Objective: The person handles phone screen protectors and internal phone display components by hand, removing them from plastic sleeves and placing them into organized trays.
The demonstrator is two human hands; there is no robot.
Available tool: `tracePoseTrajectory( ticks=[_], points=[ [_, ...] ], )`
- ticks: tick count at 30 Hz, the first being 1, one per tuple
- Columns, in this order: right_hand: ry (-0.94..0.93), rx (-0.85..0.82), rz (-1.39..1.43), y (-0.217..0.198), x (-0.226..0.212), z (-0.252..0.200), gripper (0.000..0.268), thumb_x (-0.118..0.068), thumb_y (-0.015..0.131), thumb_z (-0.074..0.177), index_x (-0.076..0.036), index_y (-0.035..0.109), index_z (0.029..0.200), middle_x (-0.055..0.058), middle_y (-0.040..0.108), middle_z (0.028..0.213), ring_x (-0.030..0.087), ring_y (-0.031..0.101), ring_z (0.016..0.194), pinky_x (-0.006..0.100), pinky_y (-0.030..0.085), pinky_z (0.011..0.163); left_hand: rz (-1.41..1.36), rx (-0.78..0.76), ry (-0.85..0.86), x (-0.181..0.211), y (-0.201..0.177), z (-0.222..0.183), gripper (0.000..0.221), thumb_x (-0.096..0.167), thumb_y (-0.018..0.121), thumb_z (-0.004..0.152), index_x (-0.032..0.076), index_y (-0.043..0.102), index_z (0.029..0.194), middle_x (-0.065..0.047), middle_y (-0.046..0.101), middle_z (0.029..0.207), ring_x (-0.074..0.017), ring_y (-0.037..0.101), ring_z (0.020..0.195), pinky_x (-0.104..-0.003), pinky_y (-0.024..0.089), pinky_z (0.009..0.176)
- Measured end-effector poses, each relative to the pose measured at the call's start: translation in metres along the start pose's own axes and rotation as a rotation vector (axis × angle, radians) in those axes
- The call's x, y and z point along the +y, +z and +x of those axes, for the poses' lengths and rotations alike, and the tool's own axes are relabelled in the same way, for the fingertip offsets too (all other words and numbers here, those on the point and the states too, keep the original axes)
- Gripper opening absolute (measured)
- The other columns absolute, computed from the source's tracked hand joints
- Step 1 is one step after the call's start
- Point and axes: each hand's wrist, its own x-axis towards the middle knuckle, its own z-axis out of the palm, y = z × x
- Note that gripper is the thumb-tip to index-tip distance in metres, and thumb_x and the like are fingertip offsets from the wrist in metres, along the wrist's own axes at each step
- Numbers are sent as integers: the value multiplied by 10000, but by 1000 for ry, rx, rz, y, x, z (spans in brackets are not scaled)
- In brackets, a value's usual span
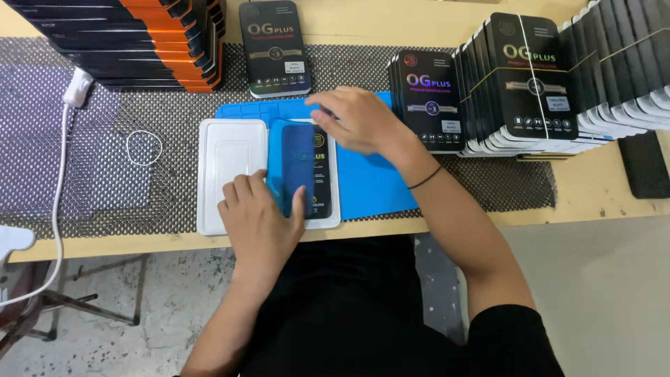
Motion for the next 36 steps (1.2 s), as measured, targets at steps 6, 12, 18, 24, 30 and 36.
tracePoseTrajectory(
  ticks=[6,12,18,24,30,36],
  points=[
    [-2,-4,-23,-4,-8,-4,374,-385,524,1055,-78,674,1207,108,721,917,314,687,863,459,544,769,-154,193,-27,-24,-26,5,657,140,832,804,-128,532,1323,-199,548,973,-409,573,879,-486,449,710],
    [-42,-12,-127,6,-10,-7,311,-397,612,1000,-111,723,1053,62,652,966,276,627,896,422,504,769,-107,201,-78,-37,-28,-5,609,5,749,813,4,512,1374,-173,424,1214,-446,391,1130,-532,328,884],
    [-28,-3,-175,17,-19,-4,274,-370,643,968,-118,733,1028,42,617,1009,245,601,913,399,480,776,-307,128,276,-6,-16,-19,678,476,788,847,88,597,1369,-184,550,1348,-431,470,1348,-563,273,1126],
    [45,15,-130,19,-28,-4,260,-350,645,950,-102,717,982,46,597,1019,269,610,954,426,486,783,-280,-26,212,6,-3,-20,1049,607,831,721,-18,483,1488,-265,547,1382,-475,498,1335,-585,339,1115],
    [210,42,-16,37,-25,2,340,-411,576,991,-98,664,890,43,541,952,279,596,922,428,447,808,-335,-34,217,8,-10,-15,1139,556,915,649,-55,458,1495,-254,546,1352,-460,501,1301,-592,323,1088],
    [326,55,3,39,-30,6,394,-447,541,991,-91,607,835,62,491,919,326,570,926,459,406,808,-369,-87,184,5,-9,-11,1234,613,906,606,-48,412,1525,-240,536,1333,-442,538,1240,-588,343,1063]
  ],
)
